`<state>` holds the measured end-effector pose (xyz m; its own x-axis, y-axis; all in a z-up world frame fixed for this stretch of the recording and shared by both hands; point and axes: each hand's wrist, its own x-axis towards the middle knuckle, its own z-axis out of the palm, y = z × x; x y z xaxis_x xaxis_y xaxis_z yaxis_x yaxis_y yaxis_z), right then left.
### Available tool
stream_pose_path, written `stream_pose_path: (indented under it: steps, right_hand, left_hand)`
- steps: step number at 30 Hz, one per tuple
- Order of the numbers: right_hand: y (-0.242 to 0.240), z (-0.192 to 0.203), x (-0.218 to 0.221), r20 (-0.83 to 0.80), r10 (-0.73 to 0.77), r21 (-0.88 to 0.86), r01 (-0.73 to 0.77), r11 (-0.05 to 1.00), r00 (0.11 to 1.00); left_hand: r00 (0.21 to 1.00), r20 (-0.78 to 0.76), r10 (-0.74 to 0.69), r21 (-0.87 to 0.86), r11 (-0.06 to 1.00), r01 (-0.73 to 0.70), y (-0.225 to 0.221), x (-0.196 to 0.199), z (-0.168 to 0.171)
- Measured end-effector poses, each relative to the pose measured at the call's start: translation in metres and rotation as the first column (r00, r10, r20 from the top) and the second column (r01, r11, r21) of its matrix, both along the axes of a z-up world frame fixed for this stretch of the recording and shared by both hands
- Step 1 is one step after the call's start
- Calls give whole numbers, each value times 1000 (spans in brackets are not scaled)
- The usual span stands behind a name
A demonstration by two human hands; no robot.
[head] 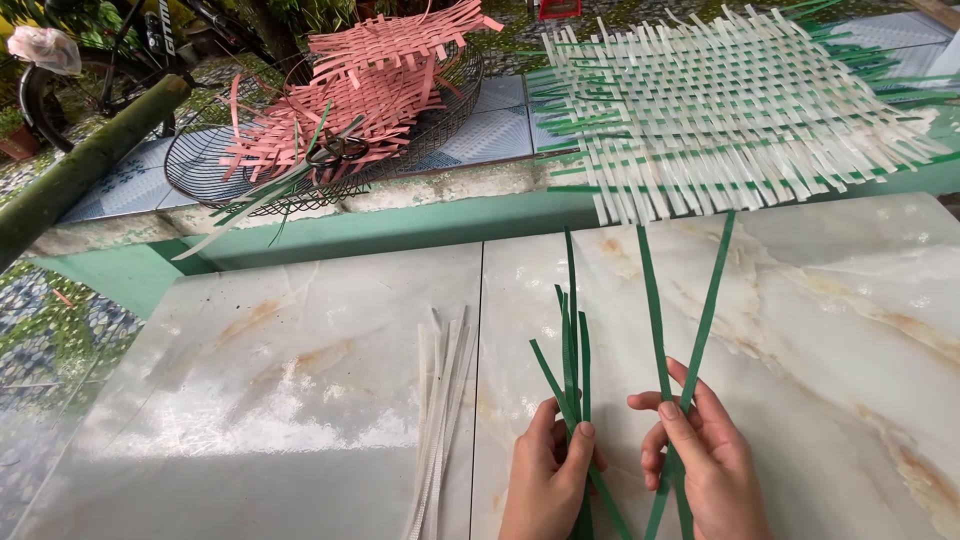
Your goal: Gathering and bundling thin green plastic strips from a table.
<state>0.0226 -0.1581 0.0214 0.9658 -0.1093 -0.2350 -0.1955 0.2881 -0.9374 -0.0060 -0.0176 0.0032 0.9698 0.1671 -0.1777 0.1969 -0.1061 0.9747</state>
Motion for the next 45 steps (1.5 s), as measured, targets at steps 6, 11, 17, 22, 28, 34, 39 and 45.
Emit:
stream_pose_path:
  steps: [6, 11, 17, 22, 28, 34, 39, 45]
  right_hand:
    - [0, 1, 1, -82, -12, 12, 13, 1000, 997]
    - [-3, -8, 0, 104, 32, 12, -34, 999, 994]
    - [3, 9, 0, -107, -23, 17, 25, 1000, 994]
    - [3, 11, -3, -37, -18, -26, 17, 1000, 999]
    - [2, 7, -3, 15, -8, -47, 8, 999, 1000]
    - [-1, 12, -3, -53, 16, -80, -20, 997, 998]
    - [-1, 12, -3, -61, 16, -86, -21, 996, 998]
    - [-3, 7, -2, -29, 78, -43, -79, 996, 997]
  left_hand:
    - [1000, 22, -3, 23, 1000, 2, 1, -1, -2]
    - [1000, 14, -3, 7, 1000, 3, 0, 0, 0]
    - [1000, 3, 0, -13, 1000, 0, 1, -1, -1]
    - [1000, -11, -2, 2, 1000, 2, 0, -1, 1]
    - [1000, 7, 0, 1, 1000, 0, 1, 0, -5]
    - [1000, -26, 2, -40, 999, -3, 0, -2, 4]
    - [1000, -23, -1, -30, 1000, 0, 0, -1, 4]
    - [1000, -7, -2, -8, 1000, 2, 0, -1, 1]
